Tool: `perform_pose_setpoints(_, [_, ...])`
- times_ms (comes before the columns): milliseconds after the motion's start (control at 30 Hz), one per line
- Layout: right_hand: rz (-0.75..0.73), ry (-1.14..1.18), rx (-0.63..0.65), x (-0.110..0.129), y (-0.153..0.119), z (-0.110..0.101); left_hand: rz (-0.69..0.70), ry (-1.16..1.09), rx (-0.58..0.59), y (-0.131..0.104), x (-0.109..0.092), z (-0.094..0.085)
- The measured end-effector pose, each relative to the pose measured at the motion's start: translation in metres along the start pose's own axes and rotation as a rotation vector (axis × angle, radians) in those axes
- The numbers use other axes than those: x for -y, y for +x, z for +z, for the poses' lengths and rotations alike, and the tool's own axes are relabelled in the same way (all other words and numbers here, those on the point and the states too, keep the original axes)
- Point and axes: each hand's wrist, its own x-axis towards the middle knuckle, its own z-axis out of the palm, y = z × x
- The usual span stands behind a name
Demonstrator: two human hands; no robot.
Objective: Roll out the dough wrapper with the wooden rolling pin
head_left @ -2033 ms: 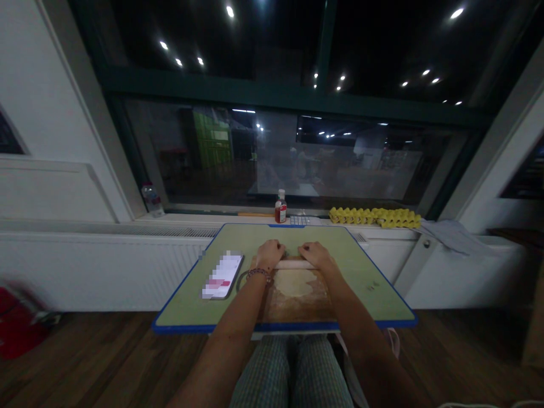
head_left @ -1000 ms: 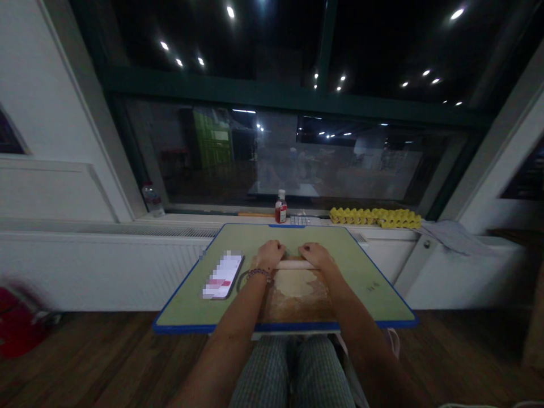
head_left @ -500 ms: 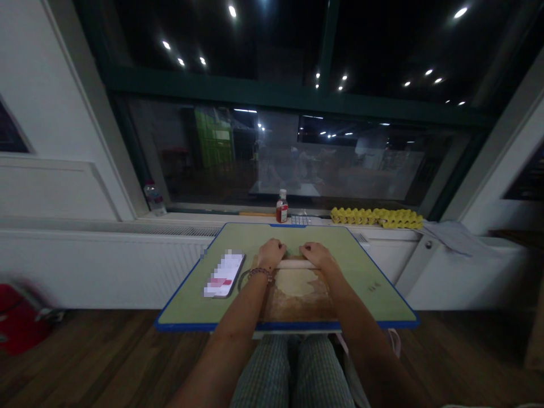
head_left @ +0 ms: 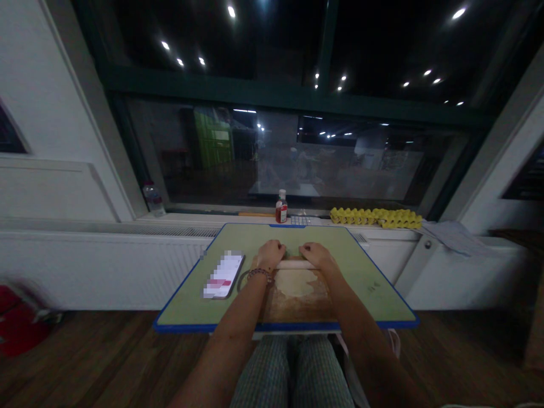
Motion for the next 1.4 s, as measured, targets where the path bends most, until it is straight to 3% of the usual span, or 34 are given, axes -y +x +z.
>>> perform_pose_setpoints(1400, [0.028, -0.008, 0.009, -0.0019, 0.0035, 0.0031, -0.001, -0.010, 0.007, 0.0007, 0.0002, 0.0004])
